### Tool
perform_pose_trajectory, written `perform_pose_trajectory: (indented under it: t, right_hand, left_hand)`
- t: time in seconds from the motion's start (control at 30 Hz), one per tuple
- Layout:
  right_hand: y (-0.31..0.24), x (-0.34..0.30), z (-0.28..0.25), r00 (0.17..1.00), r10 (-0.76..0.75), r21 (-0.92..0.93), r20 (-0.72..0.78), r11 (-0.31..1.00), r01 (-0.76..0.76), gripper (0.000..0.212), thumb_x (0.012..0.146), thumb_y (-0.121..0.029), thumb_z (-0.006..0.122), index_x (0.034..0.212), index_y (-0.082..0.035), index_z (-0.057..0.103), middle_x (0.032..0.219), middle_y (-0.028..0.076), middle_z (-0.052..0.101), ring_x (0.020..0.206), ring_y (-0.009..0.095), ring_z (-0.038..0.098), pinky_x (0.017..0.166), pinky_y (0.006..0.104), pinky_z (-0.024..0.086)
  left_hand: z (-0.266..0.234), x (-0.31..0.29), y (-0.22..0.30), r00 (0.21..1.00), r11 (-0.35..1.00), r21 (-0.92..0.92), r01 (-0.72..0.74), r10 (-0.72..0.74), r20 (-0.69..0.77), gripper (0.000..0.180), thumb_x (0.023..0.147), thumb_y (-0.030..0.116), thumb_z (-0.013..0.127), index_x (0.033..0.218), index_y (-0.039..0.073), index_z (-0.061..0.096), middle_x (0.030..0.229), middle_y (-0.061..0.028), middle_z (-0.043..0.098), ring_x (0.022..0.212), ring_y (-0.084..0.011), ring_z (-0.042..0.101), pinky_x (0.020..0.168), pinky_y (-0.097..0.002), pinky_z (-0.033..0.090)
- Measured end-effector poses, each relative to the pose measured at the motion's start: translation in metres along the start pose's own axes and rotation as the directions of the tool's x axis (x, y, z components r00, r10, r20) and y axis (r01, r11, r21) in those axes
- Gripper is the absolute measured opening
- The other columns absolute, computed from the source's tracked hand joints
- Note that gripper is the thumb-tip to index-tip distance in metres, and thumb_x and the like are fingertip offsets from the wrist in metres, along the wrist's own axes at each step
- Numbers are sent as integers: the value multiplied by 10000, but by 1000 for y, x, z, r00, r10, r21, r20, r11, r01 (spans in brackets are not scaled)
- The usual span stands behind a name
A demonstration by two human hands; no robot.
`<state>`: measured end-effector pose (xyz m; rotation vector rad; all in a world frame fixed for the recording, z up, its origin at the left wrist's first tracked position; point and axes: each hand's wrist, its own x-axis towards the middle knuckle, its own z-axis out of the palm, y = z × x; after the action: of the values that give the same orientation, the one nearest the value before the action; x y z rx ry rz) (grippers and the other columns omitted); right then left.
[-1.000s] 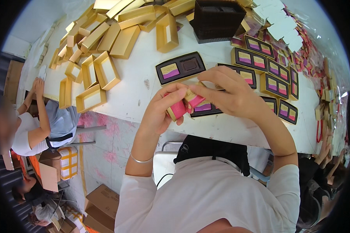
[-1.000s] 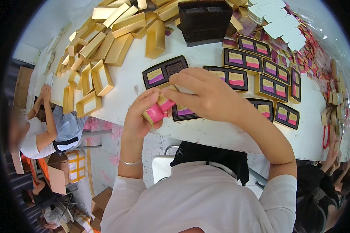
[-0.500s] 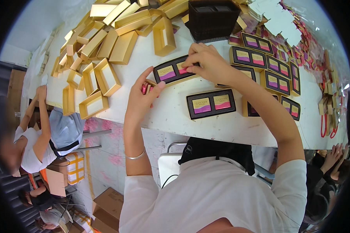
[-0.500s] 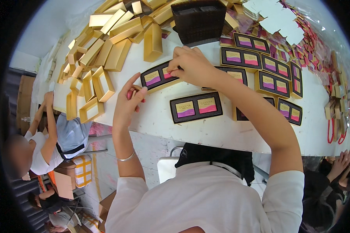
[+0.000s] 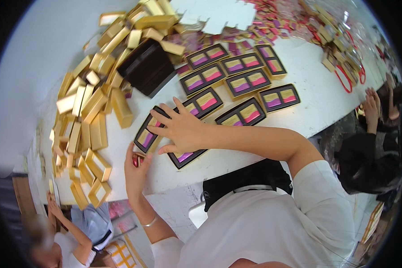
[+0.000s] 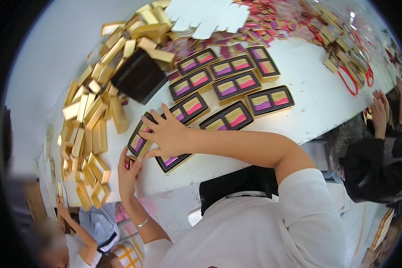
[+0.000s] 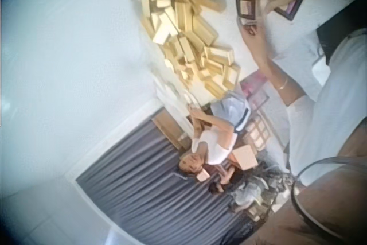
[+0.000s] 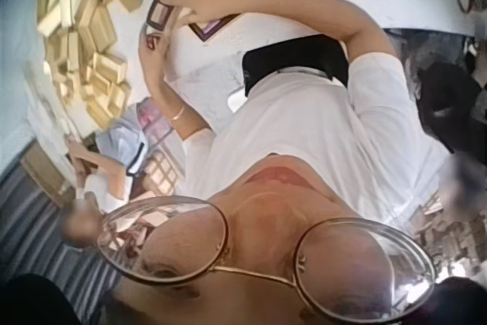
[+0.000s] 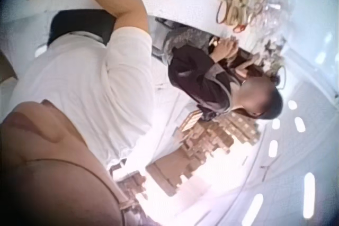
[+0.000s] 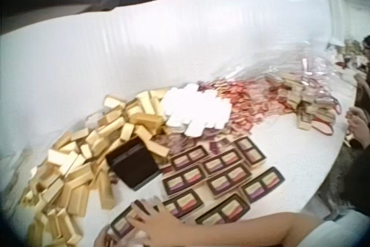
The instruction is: The person assembles small cosmetic compacts by placing pink and gold inserts into black trays, then inserting the trays into gold boxes. The person handles multiple units one at a time, arranging them on a white table.
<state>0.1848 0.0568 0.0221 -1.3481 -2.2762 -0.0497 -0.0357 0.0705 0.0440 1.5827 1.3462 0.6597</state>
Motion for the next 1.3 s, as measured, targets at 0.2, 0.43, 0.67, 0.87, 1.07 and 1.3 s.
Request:
perform_pose_trajectory:
  t: [0.2, 0.43, 0.67, 0.87, 1.07, 1.3]
  right_hand:
    - [41, -47, -30, 996, 44, -76, -75, 996, -50, 635, 847, -595, 442, 1235, -102, 539, 1332, 210, 428, 1183, 433, 410, 1004, 591, 238]
    - [115, -122, -89, 987, 47, -128, -156, 989, -67, 488, 796, -464, 586, 1082, -70, 558, 1212, 169, 504, 1040, 373, 489, 916, 465, 394]
    - [167, -193, -165, 960, 264, -41, 91, 964, -262, 502, 859, -368, 570, 1258, -70, 505, 1369, 146, 417, 1249, 338, 390, 1031, 424, 332]
    - [172, -179, -171, 910, 376, 71, -175, 927, -369, 427, 826, -268, 646, 1183, -55, 550, 1233, 154, 517, 1122, 322, 506, 959, 382, 407]
    - [285, -80, -157, 512, 797, 932, 320, -167, -323, 577, 855, -366, 611, 1255, -2, 412, 1196, 151, 499, 1116, 282, 501, 1022, 402, 372]
    - [306, 24, -141, 440, 793, 904, 422, -330, -273, 594, 839, -305, 649, 1282, -40, 355, 1187, 213, 474, 1050, 412, 519, 887, 520, 474]
  left_hand:
    - [69, 0, 36, 990, 995, 3, -102, 101, 95, 676, 795, 123, 686, 1341, -79, 343, 958, -97, 599, 809, -120, 542, 745, -247, 458]
    - [153, 13, 73, 882, 927, 99, -363, 308, 356, 664, 789, 174, 690, 1334, -49, 383, 807, -22, 519, 700, -97, 463, 638, -229, 420]
    - [183, 85, 132, 932, 791, 495, -360, 279, 231, 705, 792, 232, 653, 1393, 53, 333, 832, -94, 577, 754, -210, 557, 714, -316, 451]
    - [180, 137, 130, 949, 542, 781, -310, 228, 218, 680, 778, 276, 606, 1386, 106, 353, 1005, -160, 622, 935, -329, 596, 802, -417, 472]
    - [193, 87, 126, 863, 705, 509, -494, 326, 386, 586, 777, 263, 614, 1324, 125, 458, 993, -169, 608, 901, -318, 595, 775, -390, 473]
    - [154, 78, 97, 890, 867, 215, -449, 415, 187, 464, 787, 156, 634, 1230, 77, 522, 866, -92, 570, 718, -228, 545, 683, -318, 455]
